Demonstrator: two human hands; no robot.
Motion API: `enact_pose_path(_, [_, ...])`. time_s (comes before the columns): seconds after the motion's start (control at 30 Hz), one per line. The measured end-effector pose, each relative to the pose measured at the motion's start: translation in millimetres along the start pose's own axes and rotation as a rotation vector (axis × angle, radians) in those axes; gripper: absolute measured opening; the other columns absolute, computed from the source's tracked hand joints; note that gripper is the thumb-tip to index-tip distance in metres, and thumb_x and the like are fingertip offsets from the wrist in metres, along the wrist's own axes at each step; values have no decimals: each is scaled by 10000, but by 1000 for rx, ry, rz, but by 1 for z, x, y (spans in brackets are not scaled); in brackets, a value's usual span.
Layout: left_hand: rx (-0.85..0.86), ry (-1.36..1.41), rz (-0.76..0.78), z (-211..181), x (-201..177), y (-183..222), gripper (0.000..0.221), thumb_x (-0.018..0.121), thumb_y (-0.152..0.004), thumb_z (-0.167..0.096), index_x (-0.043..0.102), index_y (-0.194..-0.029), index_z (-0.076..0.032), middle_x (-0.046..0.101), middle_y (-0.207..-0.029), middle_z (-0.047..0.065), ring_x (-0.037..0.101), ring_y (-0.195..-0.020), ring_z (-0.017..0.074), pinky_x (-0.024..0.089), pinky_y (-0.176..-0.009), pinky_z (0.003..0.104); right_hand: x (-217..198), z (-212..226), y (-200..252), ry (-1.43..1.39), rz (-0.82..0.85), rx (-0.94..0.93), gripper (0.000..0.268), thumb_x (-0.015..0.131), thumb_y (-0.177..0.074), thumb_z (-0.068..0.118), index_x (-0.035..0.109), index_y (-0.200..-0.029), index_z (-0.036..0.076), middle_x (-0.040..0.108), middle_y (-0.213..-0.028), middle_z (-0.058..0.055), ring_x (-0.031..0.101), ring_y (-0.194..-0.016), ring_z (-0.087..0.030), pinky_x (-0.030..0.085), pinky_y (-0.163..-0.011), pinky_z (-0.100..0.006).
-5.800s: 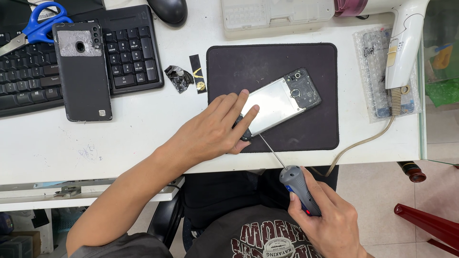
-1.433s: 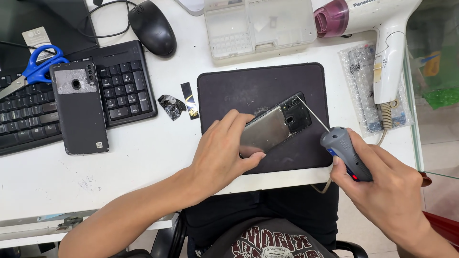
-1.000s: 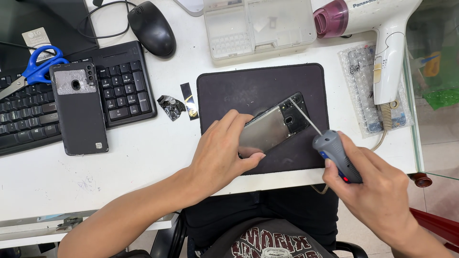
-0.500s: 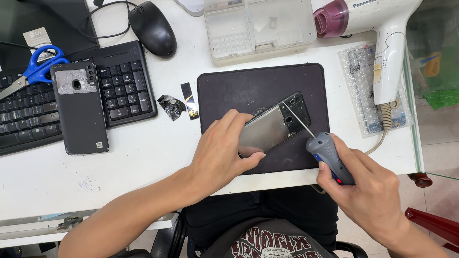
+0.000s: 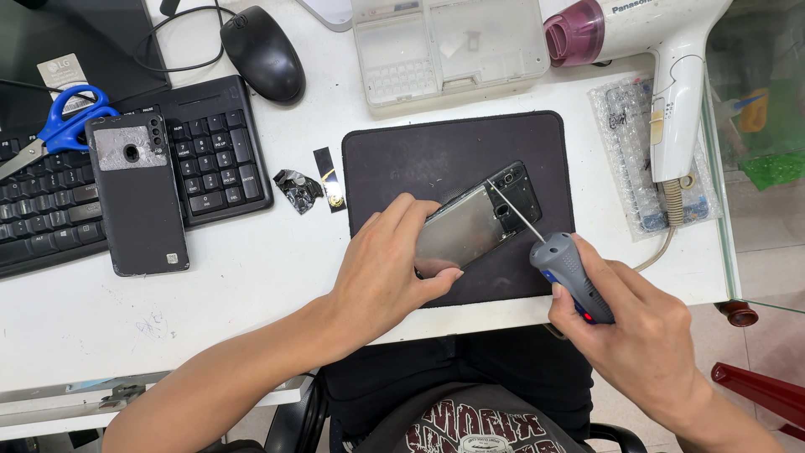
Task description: The person removes the back cover of a smartphone and uses a soldering iron to heat the edges of the internal components. They then use a metal prying tool to separate the screen assembly from the phone's frame, working along the perimeter to detach it.
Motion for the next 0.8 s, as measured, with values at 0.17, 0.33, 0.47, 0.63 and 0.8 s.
enact_pose_path(0.17, [11, -1, -6, 0, 0, 0, 675, 883, -708, -266, 591, -1231, 46, 619, -1050, 142, 601, -838, 299, 507, -711, 432, 0, 5, 1, -34, -27, -59, 495, 773, -816, 150, 681, -1281, 6, 711, -844, -120, 663, -617, -191, 516, -554, -329])
enact_pose_path(0.33, [-6, 9, 6, 1, 0, 1, 662, 880, -721, -263, 595, -1237, 39, 620, -1034, 136, 601, -828, 295, 500, -710, 432, -2, -4, 0, 11, -1, 19, 500, 777, -809, 137, 704, -1291, 26, 695, -775, -105, 631, -543, -185, 499, -520, -334])
enact_pose_path(0.47, [16, 22, -4, -1, 0, 1, 661, 875, -722, -257, 594, -1240, 42, 623, -1048, 137, 606, -831, 289, 500, -714, 426, -7, -9, -2, 47, -32, 16, 477, 781, -842, 147, 699, -1297, 28, 687, -801, -106, 624, -574, -186, 488, -538, -332])
enact_pose_path(0.63, [-3, 14, 8, 0, -1, 0, 668, 880, -716, -266, 593, -1235, 43, 622, -1042, 143, 603, -830, 298, 498, -709, 433, -5, -10, -1, 68, -29, 46, 501, 788, -838, 146, 702, -1317, 27, 665, -757, -107, 608, -562, -198, 481, -538, -350])
enact_pose_path(0.8, [-22, 15, 19, -1, 0, 0, 676, 881, -714, -285, 592, -1232, 39, 621, -1041, 146, 612, -841, 295, 507, -721, 432, -3, -4, 1, -4, -51, -9, 487, 777, -825, 139, 696, -1291, 24, 681, -789, -108, 621, -574, -184, 493, -544, -340])
Point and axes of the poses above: each hand's wrist, its own y-axis away from the middle knuckle, its own x-axis out of the palm, z = x × y, the point moved 5 cm from there along -y, towards the middle knuckle
